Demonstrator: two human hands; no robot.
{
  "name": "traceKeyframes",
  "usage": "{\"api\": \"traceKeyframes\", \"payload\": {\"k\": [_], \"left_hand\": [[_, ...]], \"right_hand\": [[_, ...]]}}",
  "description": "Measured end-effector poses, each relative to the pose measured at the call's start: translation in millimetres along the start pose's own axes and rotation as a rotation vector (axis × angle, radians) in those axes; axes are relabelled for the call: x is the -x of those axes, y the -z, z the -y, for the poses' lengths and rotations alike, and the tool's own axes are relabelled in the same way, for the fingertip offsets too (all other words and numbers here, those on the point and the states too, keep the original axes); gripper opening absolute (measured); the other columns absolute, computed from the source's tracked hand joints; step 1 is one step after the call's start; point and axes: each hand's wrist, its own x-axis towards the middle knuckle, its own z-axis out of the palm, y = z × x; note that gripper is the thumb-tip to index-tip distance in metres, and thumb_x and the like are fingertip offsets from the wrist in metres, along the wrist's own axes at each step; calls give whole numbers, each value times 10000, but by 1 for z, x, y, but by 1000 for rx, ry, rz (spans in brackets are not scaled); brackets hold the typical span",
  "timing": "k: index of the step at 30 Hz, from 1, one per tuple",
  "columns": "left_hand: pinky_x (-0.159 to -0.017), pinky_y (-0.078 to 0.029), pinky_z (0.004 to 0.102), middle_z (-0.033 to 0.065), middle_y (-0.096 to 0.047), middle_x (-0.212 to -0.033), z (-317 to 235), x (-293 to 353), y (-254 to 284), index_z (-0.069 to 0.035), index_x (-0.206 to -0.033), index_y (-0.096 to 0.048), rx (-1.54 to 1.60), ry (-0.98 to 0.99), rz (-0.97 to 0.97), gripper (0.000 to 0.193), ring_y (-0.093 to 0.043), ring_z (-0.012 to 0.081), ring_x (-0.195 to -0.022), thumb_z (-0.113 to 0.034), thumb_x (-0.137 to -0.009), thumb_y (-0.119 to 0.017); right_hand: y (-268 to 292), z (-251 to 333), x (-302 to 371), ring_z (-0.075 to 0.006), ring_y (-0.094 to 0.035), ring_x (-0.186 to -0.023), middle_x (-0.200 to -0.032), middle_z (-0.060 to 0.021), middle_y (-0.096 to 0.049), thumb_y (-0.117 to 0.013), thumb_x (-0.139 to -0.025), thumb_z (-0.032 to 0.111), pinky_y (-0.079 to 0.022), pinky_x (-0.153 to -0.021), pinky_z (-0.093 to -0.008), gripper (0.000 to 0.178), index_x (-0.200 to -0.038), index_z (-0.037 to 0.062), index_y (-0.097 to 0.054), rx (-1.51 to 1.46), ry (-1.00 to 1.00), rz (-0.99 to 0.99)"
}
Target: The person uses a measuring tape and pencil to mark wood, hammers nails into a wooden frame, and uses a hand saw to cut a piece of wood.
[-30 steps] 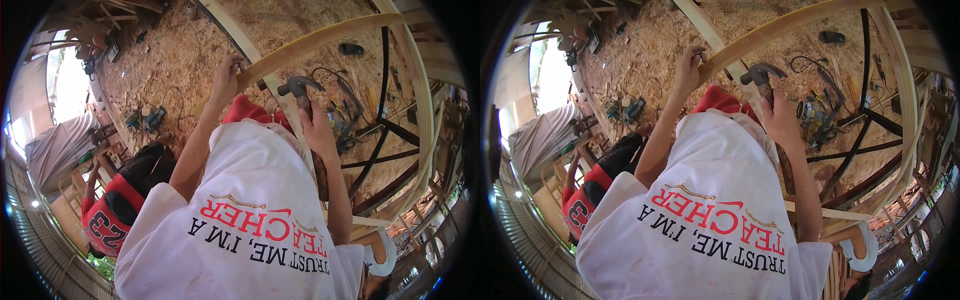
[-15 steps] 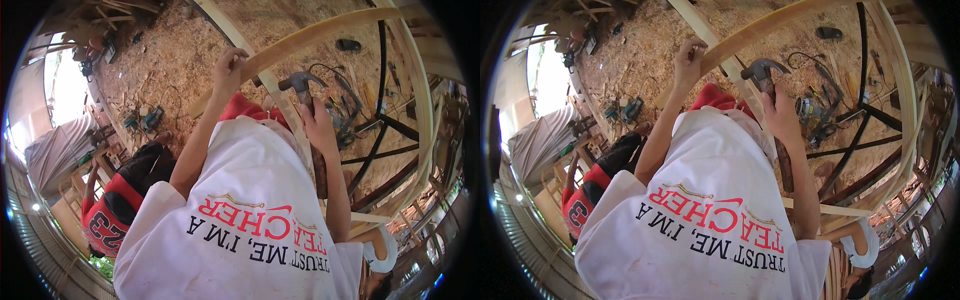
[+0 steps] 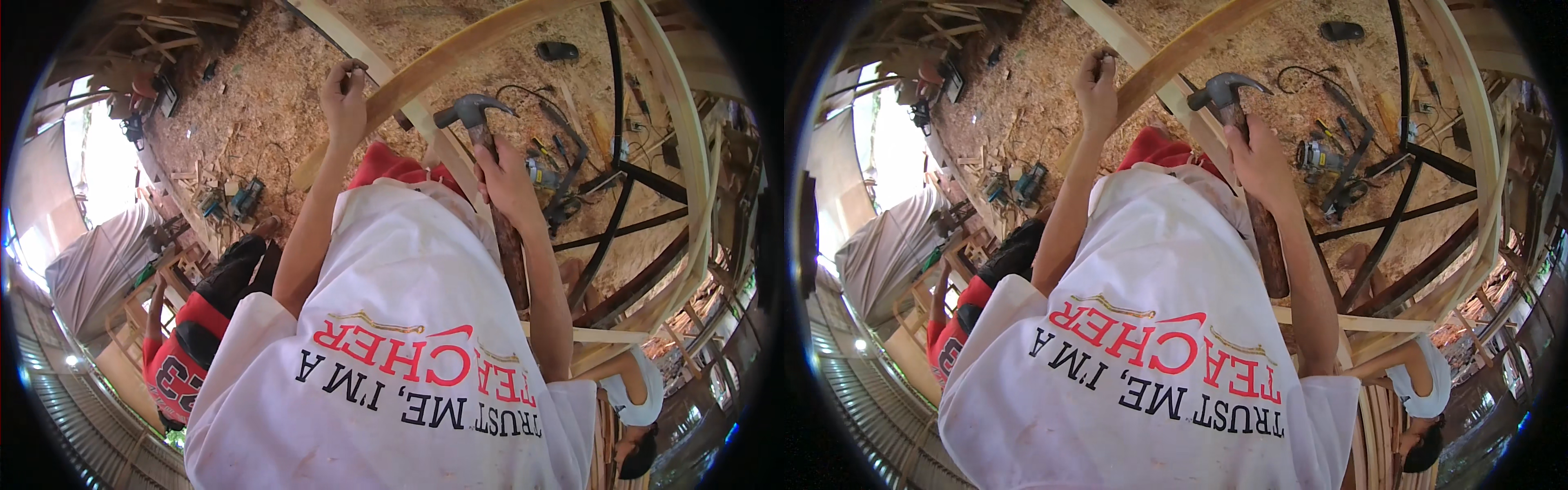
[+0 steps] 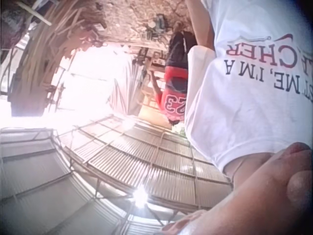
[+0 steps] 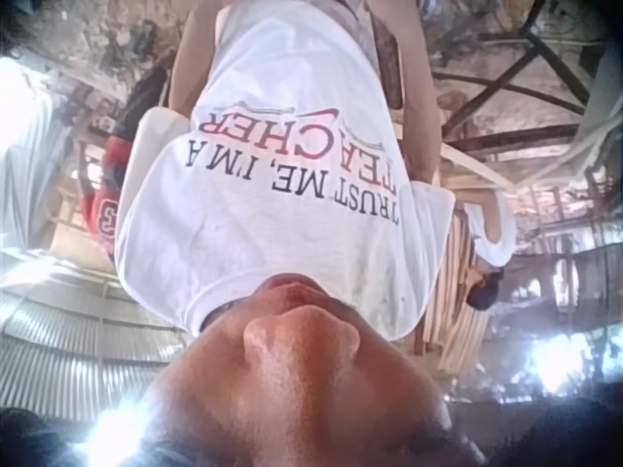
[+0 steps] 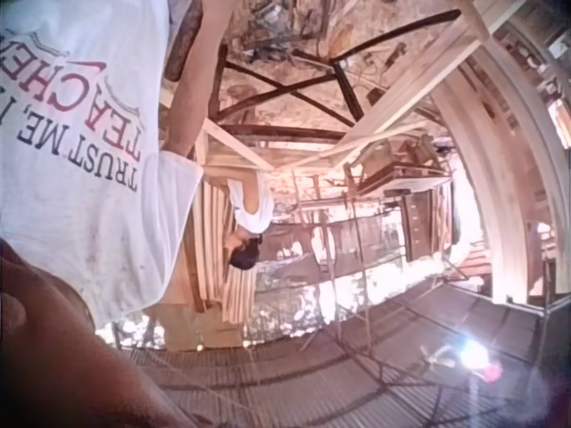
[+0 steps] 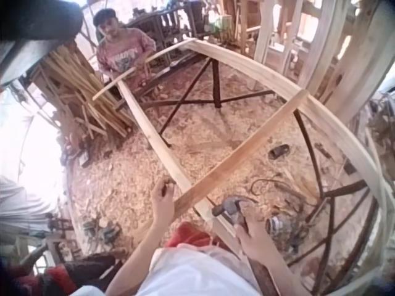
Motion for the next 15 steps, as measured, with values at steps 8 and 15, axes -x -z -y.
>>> {"api": "traceKeyframes", "payload": {"k": [8, 15], "left_hand": [[-659, -321, 267, -27, -455, -910, -45, 14, 20, -141, -1028, -557, 1736, 781, 390, 49, -397, 101, -739, -168, -1046, -520], [-841, -374, 322, -13, -447, -904, -79, 37, 1, -140, -949, -547, 1951, 1003, 402, 62, -462, 135, -847, -170, -964, -599]], "right_hand": [[0, 23, 15, -121, -518, -497, -688, -38, -560, -598, -1014, 219, -420, -466, -303, 206, -1030, 30, -517, -348, -80, 70], [4, 64, 13, -69, -478, -477, -754, -35, -588, -656, -964, 104, -384, -429, -245, 198, -1063, 40, -496, -521, 29, 29]]}}
